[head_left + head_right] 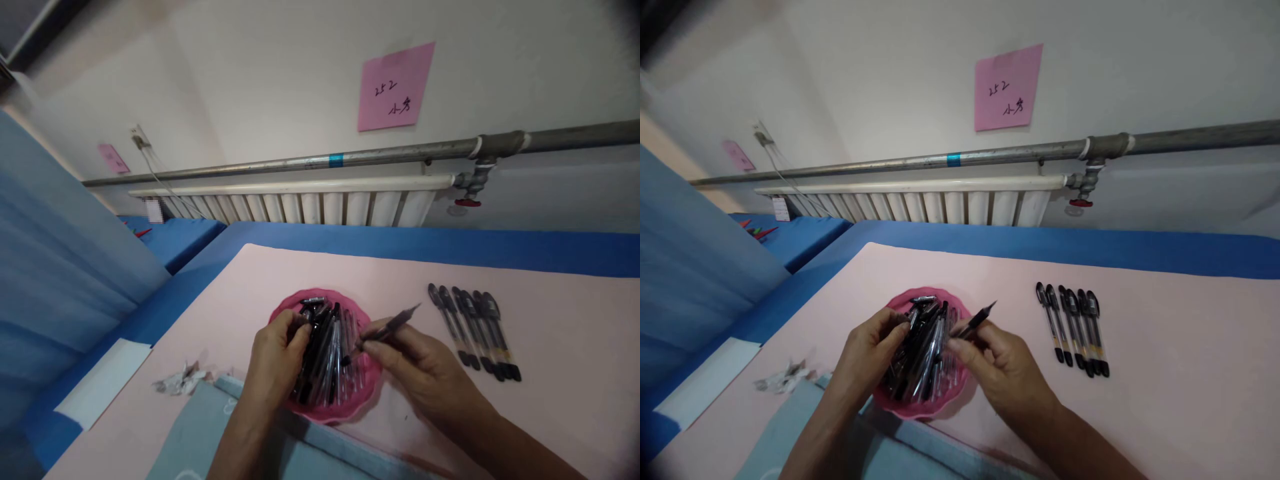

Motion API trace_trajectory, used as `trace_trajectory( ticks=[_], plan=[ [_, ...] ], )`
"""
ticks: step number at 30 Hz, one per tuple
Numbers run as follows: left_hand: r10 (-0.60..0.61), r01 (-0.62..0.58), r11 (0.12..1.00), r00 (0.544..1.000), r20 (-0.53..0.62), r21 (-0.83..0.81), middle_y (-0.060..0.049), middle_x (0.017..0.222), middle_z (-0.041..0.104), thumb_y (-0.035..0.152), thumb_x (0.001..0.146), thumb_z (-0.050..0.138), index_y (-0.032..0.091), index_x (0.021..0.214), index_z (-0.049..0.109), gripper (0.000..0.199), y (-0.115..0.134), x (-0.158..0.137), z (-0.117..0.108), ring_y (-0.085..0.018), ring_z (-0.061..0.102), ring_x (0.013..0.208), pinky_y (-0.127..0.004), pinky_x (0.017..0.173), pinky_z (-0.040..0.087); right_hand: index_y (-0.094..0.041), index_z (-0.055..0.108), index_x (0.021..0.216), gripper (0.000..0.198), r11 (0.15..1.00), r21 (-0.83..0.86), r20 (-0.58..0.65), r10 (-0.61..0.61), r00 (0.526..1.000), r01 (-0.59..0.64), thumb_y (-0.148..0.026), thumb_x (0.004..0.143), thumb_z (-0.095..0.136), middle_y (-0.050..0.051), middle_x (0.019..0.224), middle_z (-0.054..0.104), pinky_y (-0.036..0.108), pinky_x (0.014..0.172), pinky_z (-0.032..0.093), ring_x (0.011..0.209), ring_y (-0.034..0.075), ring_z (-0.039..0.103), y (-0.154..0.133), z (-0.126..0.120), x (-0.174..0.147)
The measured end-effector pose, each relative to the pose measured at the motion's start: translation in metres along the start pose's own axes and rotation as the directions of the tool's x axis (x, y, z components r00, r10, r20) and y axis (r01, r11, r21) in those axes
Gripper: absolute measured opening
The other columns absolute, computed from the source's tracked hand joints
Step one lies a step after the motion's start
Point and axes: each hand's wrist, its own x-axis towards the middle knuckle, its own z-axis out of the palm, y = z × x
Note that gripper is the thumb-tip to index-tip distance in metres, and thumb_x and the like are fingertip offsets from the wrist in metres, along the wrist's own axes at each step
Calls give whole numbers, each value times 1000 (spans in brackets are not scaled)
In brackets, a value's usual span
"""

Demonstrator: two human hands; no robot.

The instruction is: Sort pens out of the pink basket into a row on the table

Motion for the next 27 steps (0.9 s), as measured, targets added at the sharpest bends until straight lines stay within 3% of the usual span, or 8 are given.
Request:
trace_trajectory(
  ticks=[4, 7, 16, 27],
  plan=[
    [5, -6, 999, 1000, 14, 45, 1, 67, 62, 29, 77, 51, 20, 74, 59, 13, 3, -1, 1, -14, 56, 62, -25, 58, 39, -26, 66, 83, 11, 956, -217, 152, -165, 974, 196, -30, 77, 58, 2, 82, 68, 36, 75, 46, 82, 22, 60, 7, 6, -1],
    [22, -22, 997, 1000, 2, 70, 1, 66, 63, 28, 77, 51, 20, 75, 60, 12, 5, -1, 0, -14, 56, 60, -26, 58, 38, -27, 67, 82, 10, 909, -314, 173, -229, 958, 274, -27, 76, 59, 2, 80, 68, 40, 77, 45, 82, 23, 59, 10, 5, 1],
    [36, -33, 988, 999, -15, 152, 0, 68, 64, 28, 76, 52, 20, 73, 61, 12, 4, 0, -2, -15, 56, 63, -25, 59, 35, -25, 66, 79, 12, 895, -402, 111, -164, 980, 195, -29, 77, 55, 3, 79, 66, 38, 74, 46, 79, 23, 60, 6, -1, 4],
    [3, 11, 982, 997, -78, 190, 1, 68, 63, 28, 79, 48, 20, 74, 60, 16, -1, 3, -10, -13, 56, 65, -24, 60, 36, -25, 66, 79, 13, 918, -365, 65, -141, 988, 155, -32, 76, 55, 3, 79, 67, 40, 74, 47, 78, 24, 61, 7, -2, 4]
  ],
)
